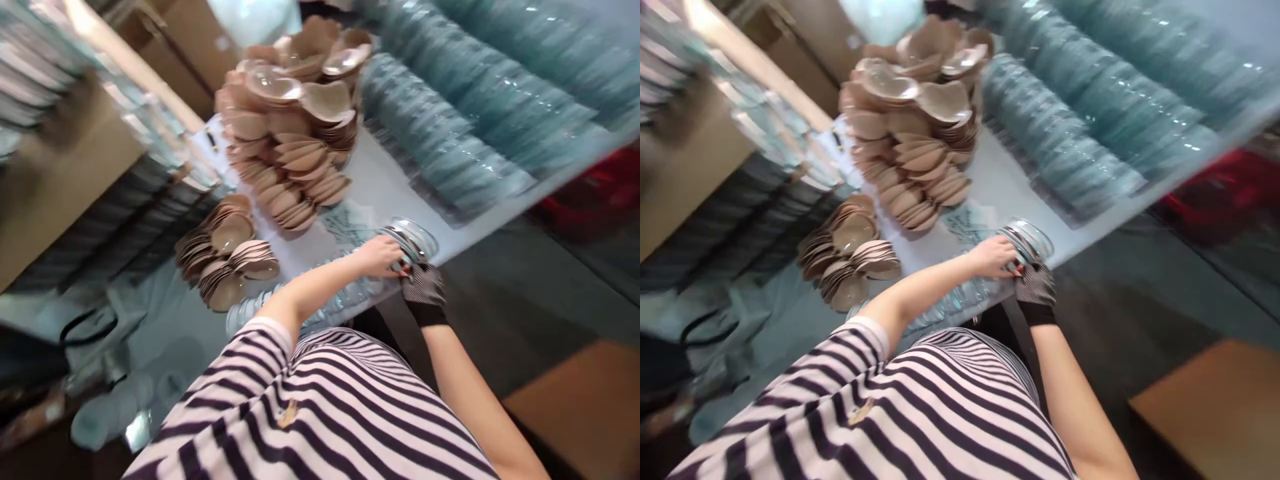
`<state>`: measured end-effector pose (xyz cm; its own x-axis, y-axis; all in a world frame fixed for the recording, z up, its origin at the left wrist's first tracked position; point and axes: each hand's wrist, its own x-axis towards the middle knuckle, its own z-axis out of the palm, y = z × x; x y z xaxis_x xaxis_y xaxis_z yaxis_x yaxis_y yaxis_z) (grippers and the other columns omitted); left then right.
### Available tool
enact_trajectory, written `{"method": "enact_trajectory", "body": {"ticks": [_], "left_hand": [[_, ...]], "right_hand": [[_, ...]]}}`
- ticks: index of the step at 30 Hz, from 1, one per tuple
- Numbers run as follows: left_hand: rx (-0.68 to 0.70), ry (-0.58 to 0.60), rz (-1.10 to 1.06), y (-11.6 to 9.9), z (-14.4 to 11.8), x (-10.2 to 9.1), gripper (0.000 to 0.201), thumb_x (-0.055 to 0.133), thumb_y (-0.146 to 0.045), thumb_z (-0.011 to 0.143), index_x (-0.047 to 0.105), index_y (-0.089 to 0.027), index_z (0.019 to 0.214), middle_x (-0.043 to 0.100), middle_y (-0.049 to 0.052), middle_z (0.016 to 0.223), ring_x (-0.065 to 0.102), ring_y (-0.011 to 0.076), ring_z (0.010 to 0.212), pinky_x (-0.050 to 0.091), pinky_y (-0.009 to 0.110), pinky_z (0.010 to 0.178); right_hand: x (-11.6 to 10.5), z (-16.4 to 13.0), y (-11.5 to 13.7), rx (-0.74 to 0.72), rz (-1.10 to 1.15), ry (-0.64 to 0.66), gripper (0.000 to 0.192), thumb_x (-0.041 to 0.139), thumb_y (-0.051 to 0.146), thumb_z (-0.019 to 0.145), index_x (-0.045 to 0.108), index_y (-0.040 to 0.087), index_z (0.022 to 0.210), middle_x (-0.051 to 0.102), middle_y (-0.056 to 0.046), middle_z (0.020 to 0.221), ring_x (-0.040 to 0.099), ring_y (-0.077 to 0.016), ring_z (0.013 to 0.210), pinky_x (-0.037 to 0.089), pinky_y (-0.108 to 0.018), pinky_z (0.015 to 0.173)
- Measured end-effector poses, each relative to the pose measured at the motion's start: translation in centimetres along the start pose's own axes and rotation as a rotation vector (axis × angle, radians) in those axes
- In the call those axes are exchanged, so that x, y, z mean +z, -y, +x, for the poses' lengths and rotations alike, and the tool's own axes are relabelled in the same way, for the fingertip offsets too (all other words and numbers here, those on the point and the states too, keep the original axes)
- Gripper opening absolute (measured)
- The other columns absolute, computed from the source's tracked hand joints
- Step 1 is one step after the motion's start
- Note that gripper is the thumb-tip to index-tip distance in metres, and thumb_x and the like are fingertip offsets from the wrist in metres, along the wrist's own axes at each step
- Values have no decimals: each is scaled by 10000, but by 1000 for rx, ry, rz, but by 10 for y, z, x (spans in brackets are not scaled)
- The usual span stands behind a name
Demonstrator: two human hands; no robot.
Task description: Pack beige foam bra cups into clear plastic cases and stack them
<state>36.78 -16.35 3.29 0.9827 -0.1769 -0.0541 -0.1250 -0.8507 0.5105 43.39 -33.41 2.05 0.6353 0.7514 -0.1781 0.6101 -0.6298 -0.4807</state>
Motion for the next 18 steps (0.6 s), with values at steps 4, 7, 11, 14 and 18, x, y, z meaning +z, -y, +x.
{"method": "enact_trajectory", "body": {"ticks": [4, 7, 11, 14, 18], "left_hand": [[-88, -216, -122, 13, -9, -19, 426, 553, -229, 956, 588, -156, 1374, 628, 145, 1336, 580, 228, 1255, 508, 307, 994], [-291, -474, -247, 14, -61, -35, 408, 516, -238, 988, 584, -161, 1382, 634, 122, 1355, 584, 195, 1264, 493, 270, 1024], [-773, -529, -299, 25, -190, -37, 255, 531, -200, 977, 714, -217, 1155, 740, 46, 1164, 662, 165, 1095, 493, 258, 1012], [-1044, -554, -272, 41, -295, -19, 246, 512, -167, 950, 748, -154, 1020, 740, 125, 1041, 667, 251, 1028, 517, 393, 972], [-1450, -485, -72, 58, -392, 11, 280, 564, -168, 899, 732, -202, 1120, 687, 123, 1238, 572, 286, 1236, 445, 422, 1074]], "right_hand": [[11, 5, -14, 48, 121, -128, 187, 521, 433, 851, 605, 269, 825, 682, -165, 831, 638, -324, 781, 521, -485, 734], [10, 4, -2, 81, 125, -176, 313, 485, 510, 895, 625, 270, 1039, 692, -182, 942, 669, -352, 878, 537, -516, 805], [19, 29, 68, -170, 92, 14, 426, 364, 498, 956, 641, 250, 1164, 710, -172, 1090, 677, -349, 1066, 523, -473, 948], [59, 59, 154, -338, -28, 393, 440, 387, 428, 960, 673, 202, 1205, 718, -148, 1208, 662, -294, 1166, 492, -387, 1023], [137, 74, 271, -361, -364, 841, 568, 492, 576, 929, 672, 182, 1297, 708, -163, 1270, 672, -315, 1159, 513, -398, 961]]}}
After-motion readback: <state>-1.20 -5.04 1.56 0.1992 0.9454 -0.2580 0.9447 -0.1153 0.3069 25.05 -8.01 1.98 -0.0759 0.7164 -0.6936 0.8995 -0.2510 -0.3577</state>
